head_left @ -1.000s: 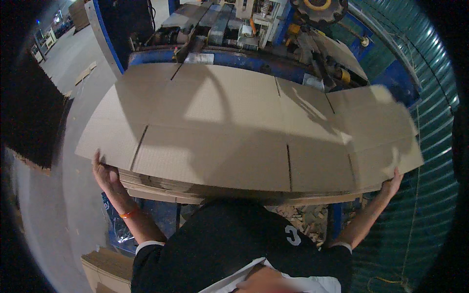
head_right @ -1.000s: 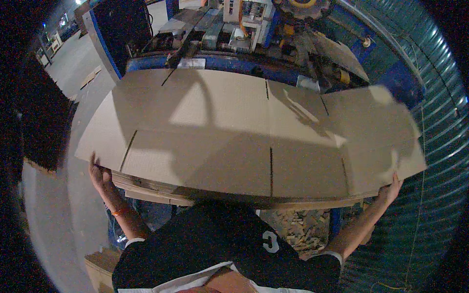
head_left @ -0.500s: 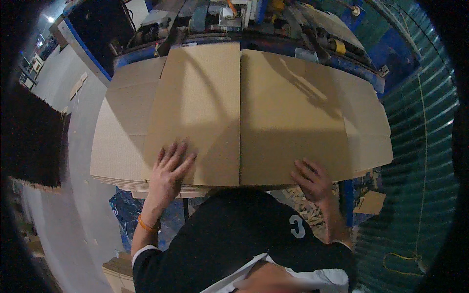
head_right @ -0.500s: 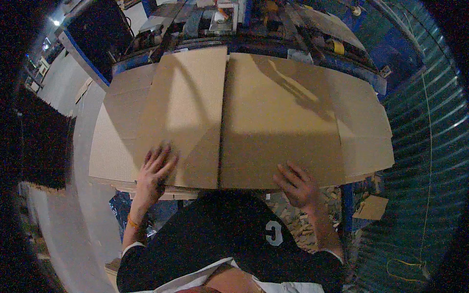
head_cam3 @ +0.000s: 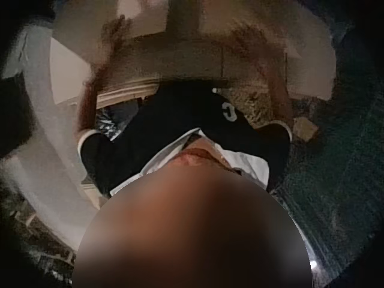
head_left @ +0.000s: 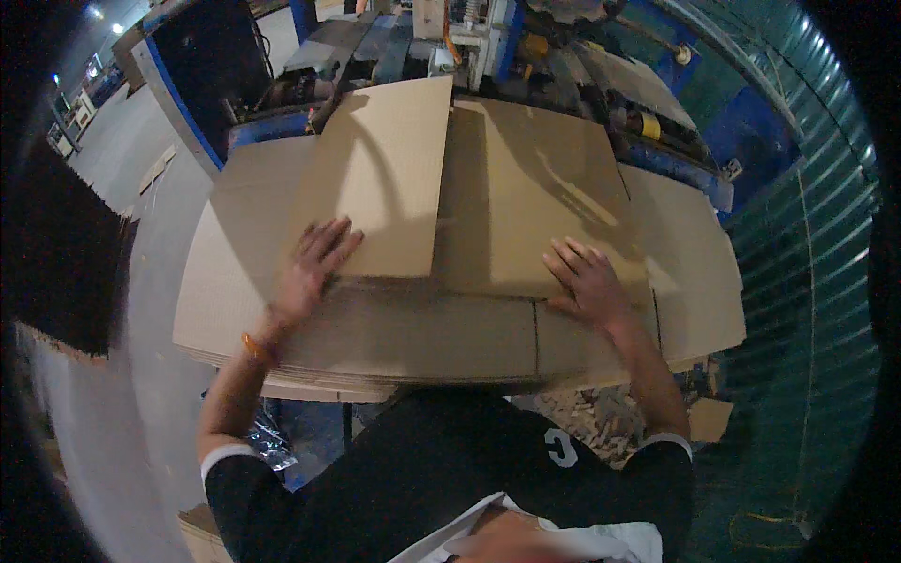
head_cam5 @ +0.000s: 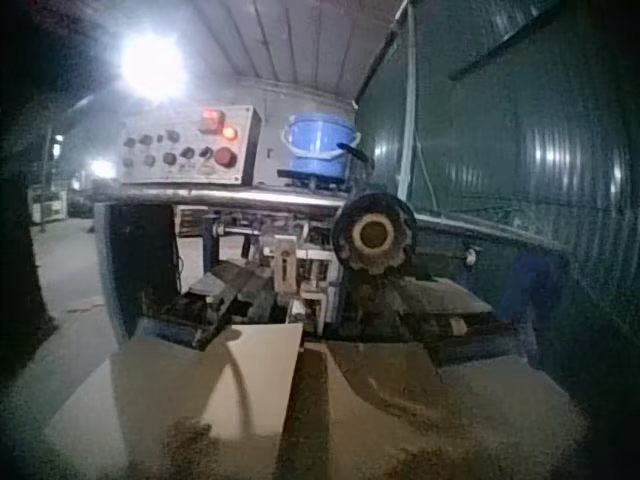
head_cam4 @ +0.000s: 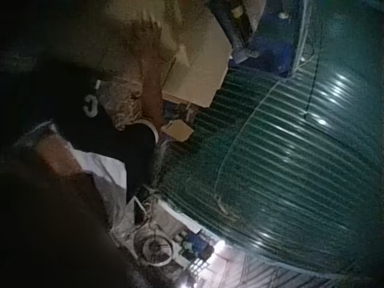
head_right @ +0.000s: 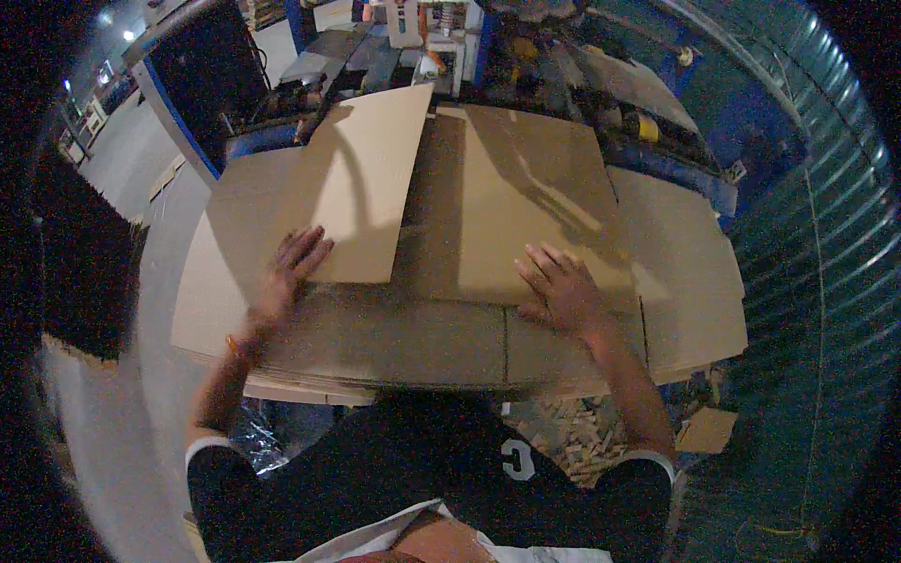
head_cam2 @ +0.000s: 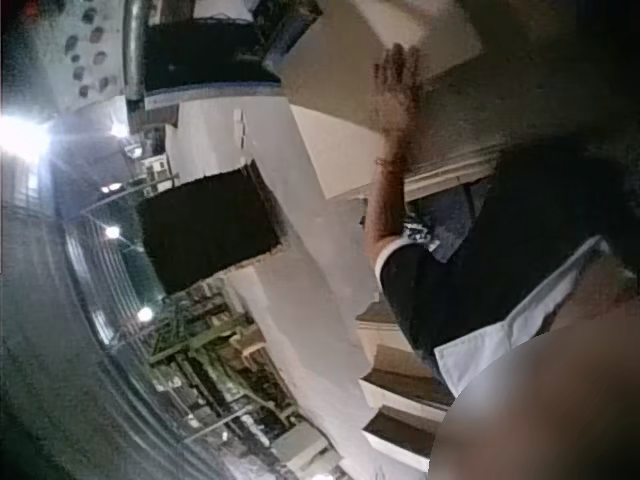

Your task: The person repeatedly picks up flat cardboard sheets from a stack and places them onto a machine table, aligning them by hand. The person handles the sheets one at a time and continues stacking them throughout the clip.

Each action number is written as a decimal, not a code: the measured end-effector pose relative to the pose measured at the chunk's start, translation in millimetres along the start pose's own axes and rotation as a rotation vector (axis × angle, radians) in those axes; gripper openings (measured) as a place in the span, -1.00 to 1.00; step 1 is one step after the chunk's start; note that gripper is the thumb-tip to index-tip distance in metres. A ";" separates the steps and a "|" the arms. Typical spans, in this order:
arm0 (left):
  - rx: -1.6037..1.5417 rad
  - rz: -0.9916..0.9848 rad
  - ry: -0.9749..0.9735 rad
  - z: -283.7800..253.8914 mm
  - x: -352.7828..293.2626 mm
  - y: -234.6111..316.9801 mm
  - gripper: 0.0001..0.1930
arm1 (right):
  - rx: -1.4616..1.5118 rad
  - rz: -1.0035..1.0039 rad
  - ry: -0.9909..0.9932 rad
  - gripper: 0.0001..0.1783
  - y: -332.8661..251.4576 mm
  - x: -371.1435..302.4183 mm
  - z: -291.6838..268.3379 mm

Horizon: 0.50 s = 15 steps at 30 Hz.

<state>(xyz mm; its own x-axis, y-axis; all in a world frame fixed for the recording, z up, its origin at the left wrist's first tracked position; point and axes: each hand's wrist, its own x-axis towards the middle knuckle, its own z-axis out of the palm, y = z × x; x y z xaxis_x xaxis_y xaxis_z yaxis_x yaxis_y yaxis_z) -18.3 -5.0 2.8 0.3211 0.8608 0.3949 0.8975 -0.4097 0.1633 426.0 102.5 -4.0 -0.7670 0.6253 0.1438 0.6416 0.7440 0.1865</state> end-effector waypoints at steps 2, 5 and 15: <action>-0.025 0.009 0.032 7.3 22.7 -18.8 -0.40 | 0.004 0.014 -0.030 -0.24 15.2 32.4 10.3; -0.075 -0.014 0.088 30.4 63.6 -50.0 -0.41 | 0.109 0.166 -0.101 -0.26 50.9 71.9 19.1; 0.137 -0.350 0.323 39.3 72.1 -61.5 -0.26 | 0.175 0.520 0.020 -0.44 60.5 34.3 1.5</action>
<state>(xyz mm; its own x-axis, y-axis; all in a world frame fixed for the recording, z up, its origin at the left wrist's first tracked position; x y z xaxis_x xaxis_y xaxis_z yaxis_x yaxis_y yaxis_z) -38.4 94.1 -14.3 -0.0979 0.7930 0.6013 0.9731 -0.0504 0.2248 438.5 169.4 10.7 -0.3476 0.9176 0.1929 0.9267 0.3675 -0.0784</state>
